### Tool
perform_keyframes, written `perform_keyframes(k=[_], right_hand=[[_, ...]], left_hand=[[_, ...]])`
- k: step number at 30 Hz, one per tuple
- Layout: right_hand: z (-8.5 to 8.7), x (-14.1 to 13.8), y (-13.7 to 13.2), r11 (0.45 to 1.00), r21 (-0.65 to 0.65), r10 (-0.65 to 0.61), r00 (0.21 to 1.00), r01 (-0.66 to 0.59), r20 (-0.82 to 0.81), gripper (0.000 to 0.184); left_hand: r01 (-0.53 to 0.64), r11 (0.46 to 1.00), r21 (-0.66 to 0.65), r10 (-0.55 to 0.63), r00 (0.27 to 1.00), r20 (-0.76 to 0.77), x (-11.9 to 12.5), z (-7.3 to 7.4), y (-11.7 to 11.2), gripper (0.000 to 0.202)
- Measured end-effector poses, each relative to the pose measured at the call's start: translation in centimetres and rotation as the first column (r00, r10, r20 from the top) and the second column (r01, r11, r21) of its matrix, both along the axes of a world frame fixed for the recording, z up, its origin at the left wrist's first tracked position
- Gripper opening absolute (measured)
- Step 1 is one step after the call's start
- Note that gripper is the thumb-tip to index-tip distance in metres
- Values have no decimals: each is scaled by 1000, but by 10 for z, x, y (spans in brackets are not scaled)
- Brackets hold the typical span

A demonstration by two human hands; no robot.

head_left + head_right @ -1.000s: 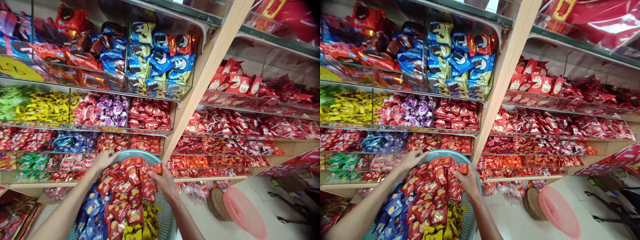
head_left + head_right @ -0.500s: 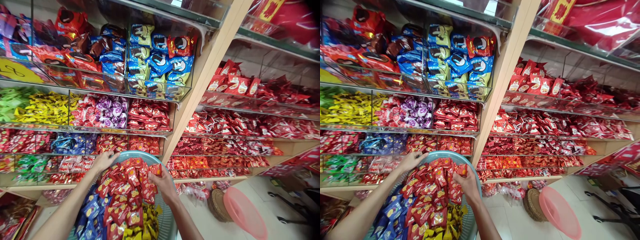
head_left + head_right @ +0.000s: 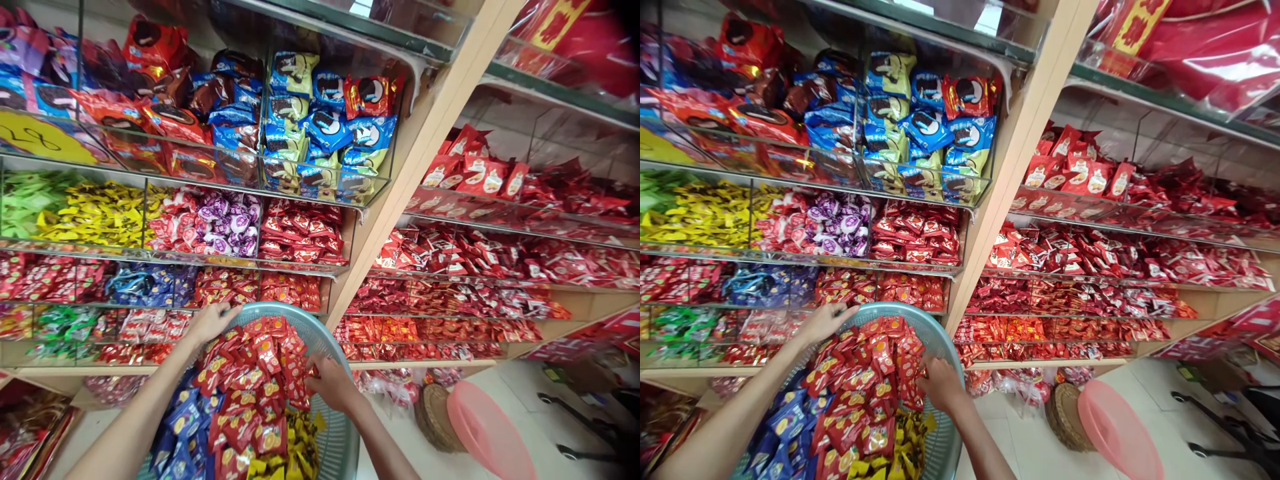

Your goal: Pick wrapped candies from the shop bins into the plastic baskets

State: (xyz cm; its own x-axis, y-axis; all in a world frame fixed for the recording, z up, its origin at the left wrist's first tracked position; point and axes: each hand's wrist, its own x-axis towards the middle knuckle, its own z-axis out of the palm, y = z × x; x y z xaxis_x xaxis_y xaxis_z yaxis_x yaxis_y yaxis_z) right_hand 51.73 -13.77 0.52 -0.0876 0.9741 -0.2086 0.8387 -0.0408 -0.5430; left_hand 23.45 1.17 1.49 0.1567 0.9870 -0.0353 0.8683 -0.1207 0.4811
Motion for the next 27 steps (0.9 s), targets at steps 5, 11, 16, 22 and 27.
perform_keyframes(k=[5, 11, 16, 22, 27], right_hand=[[1, -3, 3, 999, -25, 46, 980, -42, 195, 17], [27, 6, 47, 979, 159, -106, 986, 125, -125, 7], [23, 0, 126, 905, -203, -414, 659, 375, -628, 14], [-3, -6, 182, 765, -511, -644, 482, 392, -594, 19], [-14, -10, 193, 727, -590, -686, 328, 352, -650, 23]], left_hand=[[5, 1000, 4, -5, 1000, -8, 1, 2, -1, 44], [-7, 1000, 17, 7, 1000, 6, -4, -9, 3, 41], [5, 1000, 16, -5, 1000, -19, -5, -11, 4, 39], [0, 1000, 17, 1, 999, -43, -3, -5, 2, 43], [3, 1000, 18, -2, 999, -35, -2, -3, 1, 47]])
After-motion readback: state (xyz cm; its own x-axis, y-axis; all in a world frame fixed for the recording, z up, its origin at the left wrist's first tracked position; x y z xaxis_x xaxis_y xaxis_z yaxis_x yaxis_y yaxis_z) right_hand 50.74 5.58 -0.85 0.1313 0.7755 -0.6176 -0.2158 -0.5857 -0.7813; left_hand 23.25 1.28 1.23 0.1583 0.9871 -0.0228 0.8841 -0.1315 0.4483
